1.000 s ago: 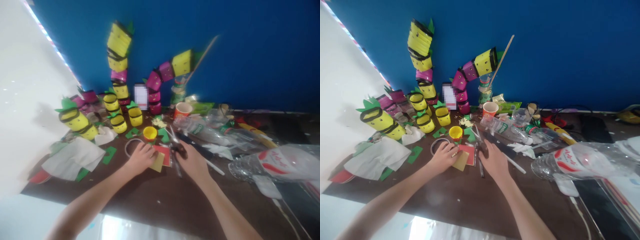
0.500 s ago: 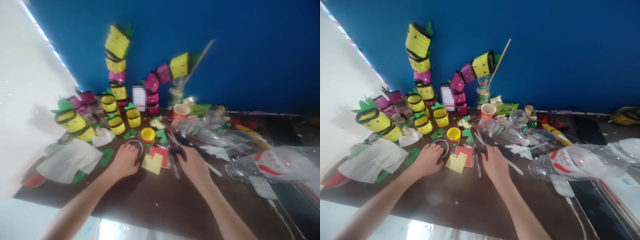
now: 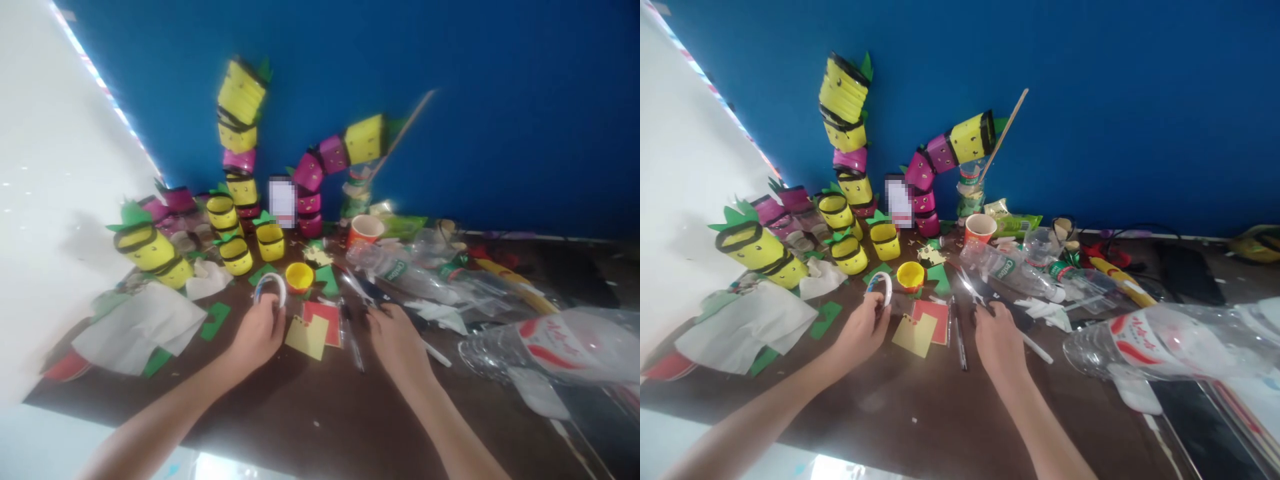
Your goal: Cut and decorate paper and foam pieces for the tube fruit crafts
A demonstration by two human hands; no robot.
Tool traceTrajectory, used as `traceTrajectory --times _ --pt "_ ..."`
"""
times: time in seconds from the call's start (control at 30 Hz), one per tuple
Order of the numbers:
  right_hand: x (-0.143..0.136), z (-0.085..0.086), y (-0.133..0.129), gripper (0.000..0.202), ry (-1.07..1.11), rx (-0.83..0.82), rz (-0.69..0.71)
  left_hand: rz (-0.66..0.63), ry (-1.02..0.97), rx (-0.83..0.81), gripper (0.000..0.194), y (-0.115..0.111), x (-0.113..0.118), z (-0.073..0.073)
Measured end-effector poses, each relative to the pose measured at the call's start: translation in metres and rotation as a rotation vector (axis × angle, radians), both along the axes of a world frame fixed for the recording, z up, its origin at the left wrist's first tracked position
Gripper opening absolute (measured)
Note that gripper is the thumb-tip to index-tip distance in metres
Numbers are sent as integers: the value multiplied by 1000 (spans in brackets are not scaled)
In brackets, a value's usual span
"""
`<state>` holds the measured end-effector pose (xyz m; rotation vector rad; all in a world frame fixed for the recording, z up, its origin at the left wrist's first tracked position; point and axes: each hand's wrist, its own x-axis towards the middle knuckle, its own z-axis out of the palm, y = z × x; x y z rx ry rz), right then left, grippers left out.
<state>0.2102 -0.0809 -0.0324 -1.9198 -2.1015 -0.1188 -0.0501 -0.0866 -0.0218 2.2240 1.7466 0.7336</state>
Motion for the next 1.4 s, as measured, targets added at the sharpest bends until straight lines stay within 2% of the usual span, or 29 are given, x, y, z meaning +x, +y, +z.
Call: traceTrajectory --times 0.17,0.33,0.47,0.63,0.73,0.83,0.9,1.13,1.4 --pt "0 6 -4 23 -38 5 -32 -32 -251 -21 14 -9 3 -8" --pt "0 6 -4 25 11 8 0 -203 -459 -143 14 -18 6 -23" --pt "0 8 -3 21 33 92 -15 -335 -547 -216 20 -21 11 -17" --pt "-4 14 -3 18 34 174 42 -427 -464 -198 20 -22 14 0" --pt "-14 20 -8 12 302 238 201 -441 -391 -160 20 -22 14 3" --pt "-28 28 -21 10 606 170 425 -485 -325 -126 18 -22 14 5" --pt "-37 32 -29 10 705 179 487 -532 -286 -114 18 -22 15 6" --pt "-44 31 -33 7 720 161 567 -621 -159 -66 22 -24 20 5" --pt "-46 28 -33 9 695 11 506 -622 -140 -43 23 -24 20 0"
